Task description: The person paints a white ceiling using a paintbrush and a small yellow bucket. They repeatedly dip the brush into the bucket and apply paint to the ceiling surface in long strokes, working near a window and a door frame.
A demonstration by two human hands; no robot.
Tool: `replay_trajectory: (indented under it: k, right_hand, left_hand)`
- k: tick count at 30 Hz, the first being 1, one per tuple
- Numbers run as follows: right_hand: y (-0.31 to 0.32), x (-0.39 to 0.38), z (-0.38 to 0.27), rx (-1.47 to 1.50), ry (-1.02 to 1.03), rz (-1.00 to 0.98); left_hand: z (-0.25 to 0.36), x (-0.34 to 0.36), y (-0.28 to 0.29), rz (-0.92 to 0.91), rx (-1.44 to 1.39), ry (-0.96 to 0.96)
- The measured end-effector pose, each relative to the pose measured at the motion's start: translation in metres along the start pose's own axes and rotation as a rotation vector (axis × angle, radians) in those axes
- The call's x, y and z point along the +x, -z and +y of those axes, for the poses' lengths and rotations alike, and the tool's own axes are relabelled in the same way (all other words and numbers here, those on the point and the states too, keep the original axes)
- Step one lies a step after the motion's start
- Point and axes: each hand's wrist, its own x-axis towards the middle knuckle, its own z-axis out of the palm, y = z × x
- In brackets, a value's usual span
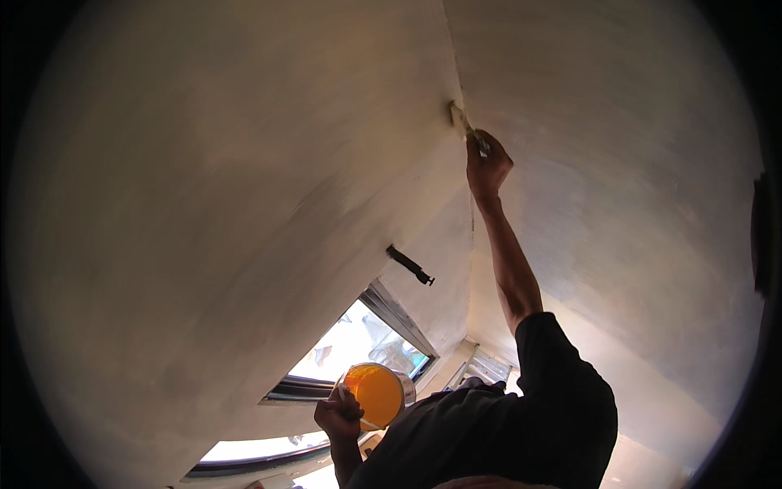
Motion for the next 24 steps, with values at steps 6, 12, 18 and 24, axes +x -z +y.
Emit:
replay_trajectory:
  k: [6,12,18,24]
  right_hand:
    - [0.046,-0.129,-0.144,0.166,0.028,-0.27]
    - [0.083,-0.194,-0.262,0.766,0.184,-0.536]
    - [0.096,-0.126,-0.22,0.505,0.229,-0.539]
    - [0.059,-0.068,-0.137,0.257,0.046,-0.059]
  left_hand:
    - [-0.002,0.01,0.019,-0.007,-0.031,0.02]
    - [0.003,0.001,0.027,-0.052,-0.001,0.037]
    - [0.002,-0.003,0.037,-0.056,-0.017,-0.001]
    - [-0.005,-0.004,0.039,-0.043,-0.002,0.003]
